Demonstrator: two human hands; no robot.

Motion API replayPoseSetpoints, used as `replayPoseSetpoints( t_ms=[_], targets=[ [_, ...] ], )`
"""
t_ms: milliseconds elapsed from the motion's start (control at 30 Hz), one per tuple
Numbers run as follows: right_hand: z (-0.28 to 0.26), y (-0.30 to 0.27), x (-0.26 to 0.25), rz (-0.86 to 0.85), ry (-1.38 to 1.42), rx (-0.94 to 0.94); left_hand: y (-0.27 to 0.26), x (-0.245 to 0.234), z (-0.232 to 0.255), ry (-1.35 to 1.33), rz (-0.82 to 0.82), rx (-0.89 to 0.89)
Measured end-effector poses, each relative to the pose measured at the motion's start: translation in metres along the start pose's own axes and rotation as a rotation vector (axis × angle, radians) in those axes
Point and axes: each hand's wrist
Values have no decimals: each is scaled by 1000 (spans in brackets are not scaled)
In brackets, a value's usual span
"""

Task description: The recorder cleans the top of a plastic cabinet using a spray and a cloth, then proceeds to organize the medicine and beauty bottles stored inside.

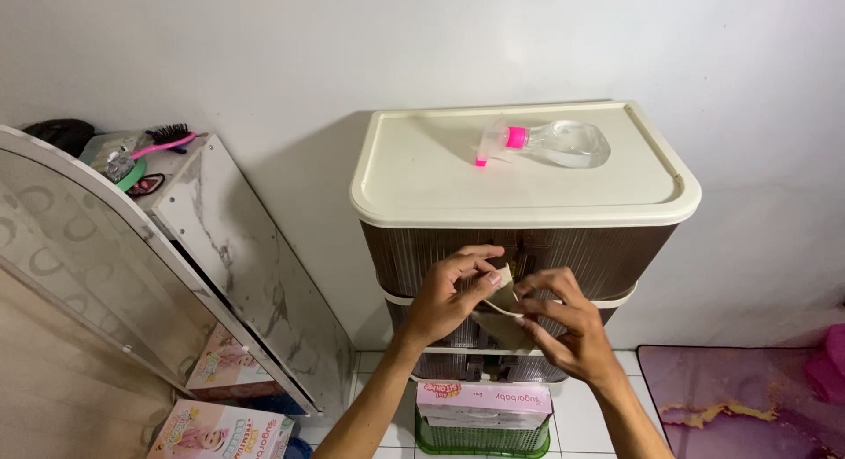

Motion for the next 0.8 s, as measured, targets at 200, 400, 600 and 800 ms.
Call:
replayPoseSetpoints(
  t_ms=[200,400,600,800],
  targets=[
    [-31,18,-7,34,419,192,0,5,19,83,-94,-139],
    [-26,18,-3,-4,341,345,-2,5,12,8,-127,-176],
    [-34,30,-12,-35,247,353,-5,2,34,21,-198,-161],
    [-41,38,-16,83,439,430,-16,12,-12,-63,-74,-109]
  ],
)
Point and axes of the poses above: each hand's wrist, its own y-axis towards the middle knuckle, its own x-axis out of the palm, z = x × y, and after that the axes turned 9 degrees about -z, right-handed
